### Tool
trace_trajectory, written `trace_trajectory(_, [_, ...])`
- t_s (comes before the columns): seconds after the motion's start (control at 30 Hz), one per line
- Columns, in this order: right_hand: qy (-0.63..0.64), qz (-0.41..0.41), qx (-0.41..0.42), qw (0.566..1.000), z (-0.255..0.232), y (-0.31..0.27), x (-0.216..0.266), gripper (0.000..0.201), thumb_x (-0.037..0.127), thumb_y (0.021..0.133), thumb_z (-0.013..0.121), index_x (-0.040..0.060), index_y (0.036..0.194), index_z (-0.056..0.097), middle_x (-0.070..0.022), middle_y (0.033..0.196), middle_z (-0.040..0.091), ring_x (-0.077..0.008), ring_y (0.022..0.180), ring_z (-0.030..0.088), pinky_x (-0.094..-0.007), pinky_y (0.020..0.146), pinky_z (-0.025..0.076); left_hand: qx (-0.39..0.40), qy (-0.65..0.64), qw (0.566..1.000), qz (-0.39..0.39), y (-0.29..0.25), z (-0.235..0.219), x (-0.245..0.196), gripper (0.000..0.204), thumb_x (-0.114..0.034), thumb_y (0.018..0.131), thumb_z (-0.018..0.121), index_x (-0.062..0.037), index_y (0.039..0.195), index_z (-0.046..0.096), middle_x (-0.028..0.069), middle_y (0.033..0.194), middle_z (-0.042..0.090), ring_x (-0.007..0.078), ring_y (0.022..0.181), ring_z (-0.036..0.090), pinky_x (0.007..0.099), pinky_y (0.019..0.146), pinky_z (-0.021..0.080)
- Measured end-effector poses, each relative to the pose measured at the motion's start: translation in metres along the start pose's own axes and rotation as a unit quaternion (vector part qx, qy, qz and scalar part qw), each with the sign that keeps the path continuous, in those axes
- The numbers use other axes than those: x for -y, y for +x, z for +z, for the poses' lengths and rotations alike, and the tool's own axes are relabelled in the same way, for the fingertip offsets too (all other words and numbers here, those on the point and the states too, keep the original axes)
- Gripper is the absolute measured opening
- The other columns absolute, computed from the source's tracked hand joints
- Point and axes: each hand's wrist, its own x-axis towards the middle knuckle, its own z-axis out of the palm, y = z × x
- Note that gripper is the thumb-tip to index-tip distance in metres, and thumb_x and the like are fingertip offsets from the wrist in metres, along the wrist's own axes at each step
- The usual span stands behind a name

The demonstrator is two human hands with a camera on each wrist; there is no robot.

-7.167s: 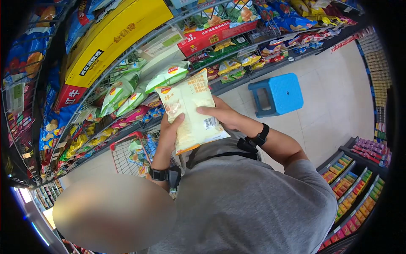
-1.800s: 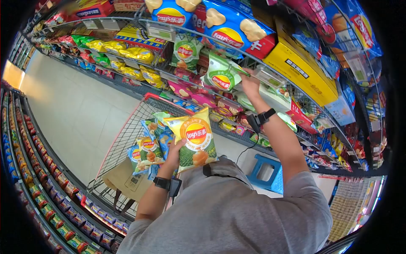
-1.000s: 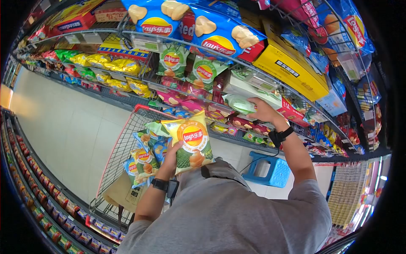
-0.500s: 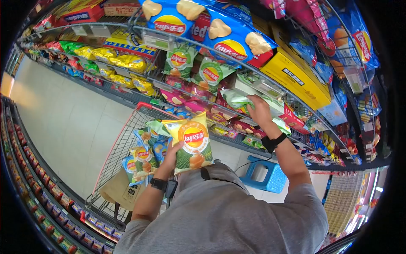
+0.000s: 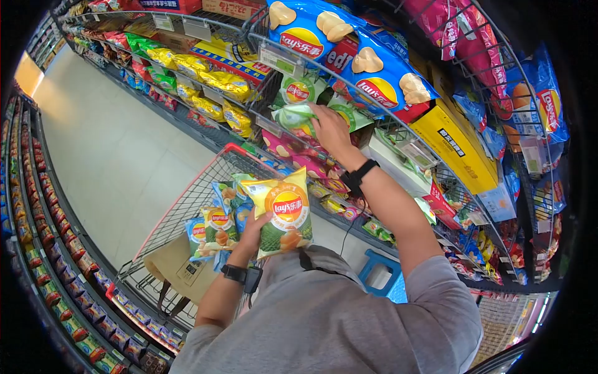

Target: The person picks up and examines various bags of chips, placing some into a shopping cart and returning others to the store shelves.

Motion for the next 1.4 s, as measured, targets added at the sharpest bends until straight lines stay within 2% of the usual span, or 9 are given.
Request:
trace_trajectory(0.37, [0.069, 0.049, 0.000, 0.996, 0.037, 0.031, -0.006, 0.033, 0.010, 0.089, 0.052, 0.0057, 0.121, 0.058, -0.0197, 0.113, 0.062, -0.0373, 0.106, 0.057, -0.0447, 0.091, 0.046, 0.008, 0.029, 0.999, -0.035, -0.003, 0.015, 0.015, 0.056, -0.021, 0.086, 0.065, -0.0012, 0.134, 0.043, 0.0090, 0.125, 0.056, 0.0198, 0.113, 0.055, 0.0320, 0.096, 0.043])
trace_trajectory(0.4, [0.049, 0.075, 0.064, 0.994, 0.031, 0.030, -0.004, 0.042, 0.008, 0.088, 0.053, 0.0065, 0.129, 0.051, -0.0217, 0.123, 0.057, -0.0375, 0.115, 0.053, -0.0449, 0.097, 0.043, 0.010, 0.032, 0.999, -0.039, 0.000, 0.017, 0.017, 0.056, -0.020, 0.087, 0.065, -0.0009, 0.135, 0.042, 0.0095, 0.125, 0.056, 0.0195, 0.114, 0.053, 0.0317, 0.096, 0.043])
trace_trajectory(0.5, [0.073, 0.001, -0.006, 0.997, 0.027, 0.011, -0.008, 0.053, 0.004, 0.085, 0.055, 0.0071, 0.136, 0.043, -0.0231, 0.132, 0.050, -0.0377, 0.123, 0.047, -0.0443, 0.102, 0.040, 0.009, 0.041, 0.998, -0.049, 0.008, 0.018, 0.025, 0.056, -0.019, 0.087, 0.064, -0.0006, 0.135, 0.042, 0.0096, 0.125, 0.056, 0.0195, 0.113, 0.054, 0.0316, 0.096, 0.043])
trace_trajectory(0.67, [0.179, 0.039, 0.078, 0.980, -0.076, -0.088, -0.019, 0.041, 0.005, 0.084, 0.063, 0.0029, 0.124, 0.054, -0.0186, 0.128, 0.054, -0.0328, 0.118, 0.053, -0.0369, 0.099, 0.043, 0.018, 0.054, 0.996, -0.064, 0.016, 0.027, 0.023, 0.055, -0.018, 0.087, 0.064, -0.0004, 0.135, 0.042, 0.0093, 0.124, 0.057, 0.0195, 0.111, 0.056, 0.0315, 0.095, 0.044])
trace_trajectory(0.73, [0.141, 0.120, 0.057, 0.981, -0.121, -0.141, -0.034, 0.031, 0.003, 0.081, 0.068, 0.0009, 0.112, 0.061, -0.0153, 0.119, 0.060, -0.0312, 0.109, 0.059, -0.0347, 0.093, 0.047, 0.025, 0.058, 0.995, -0.073, 0.021, 0.031, 0.024, 0.054, -0.017, 0.088, 0.063, -0.0004, 0.135, 0.042, 0.0096, 0.124, 0.057, 0.0198, 0.110, 0.057, 0.0318, 0.095, 0.045])
trace_trajectory(0.9, [-0.070, 0.200, 0.049, 0.976, -0.206, -0.251, -0.084, 0.047, 0.011, 0.070, 0.079, 0.0038, 0.113, 0.061, -0.0153, 0.121, 0.059, -0.0341, 0.111, 0.057, -0.0403, 0.096, 0.046, 0.080, 0.063, 0.990, -0.097, 0.040, 0.049, 0.027, 0.054, -0.015, 0.087, 0.064, 0.0009, 0.134, 0.042, 0.0109, 0.124, 0.057, 0.0202, 0.109, 0.058, 0.0327, 0.094, 0.046])
trace_trajectory(1.07, [-0.153, 0.293, 0.086, 0.940, -0.228, -0.325, -0.136, 0.052, 0.010, 0.071, 0.077, 0.0058, 0.119, 0.058, -0.0171, 0.122, 0.058, -0.0353, 0.115, 0.054, -0.0412, 0.100, 0.042, 0.134, 0.098, 0.978, -0.125, 0.063, 0.065, 0.031, 0.053, -0.015, 0.088, 0.064, 0.0012, 0.133, 0.043, 0.0108, 0.123, 0.058, 0.0197, 0.108, 0.058, 0.0325, 0.093, 0.046])
trace_trajectory(1.23, [-0.180, 0.277, 0.054, 0.942, -0.216, -0.319, -0.157, 0.023, 0.002, 0.077, 0.067, 0.0023, 0.099, 0.065, -0.0160, 0.095, 0.065, -0.0363, 0.092, 0.061, -0.0418, 0.081, 0.049, 0.153, 0.098, 0.975, -0.127, 0.067, 0.075, 0.031, 0.052, -0.015, 0.088, 0.063, 0.0013, 0.133, 0.043, 0.0106, 0.122, 0.058, 0.0196, 0.108, 0.058, 0.0324, 0.093, 0.047])
trace_trajectory(1.4, [-0.128, 0.128, -0.026, 0.983, -0.195, -0.227, -0.108, 0.012, -0.001, 0.076, 0.063, 0.0014, 0.088, 0.065, -0.0140, 0.085, 0.064, -0.0344, 0.081, 0.061, -0.0415, 0.073, 0.050, 0.120, 0.088, 0.982, -0.119, 0.052, 0.064, 0.028, 0.052, -0.014, 0.088, 0.063, 0.0008, 0.134, 0.043, 0.0111, 0.123, 0.058, 0.0201, 0.109, 0.058, 0.0331, 0.093, 0.047])
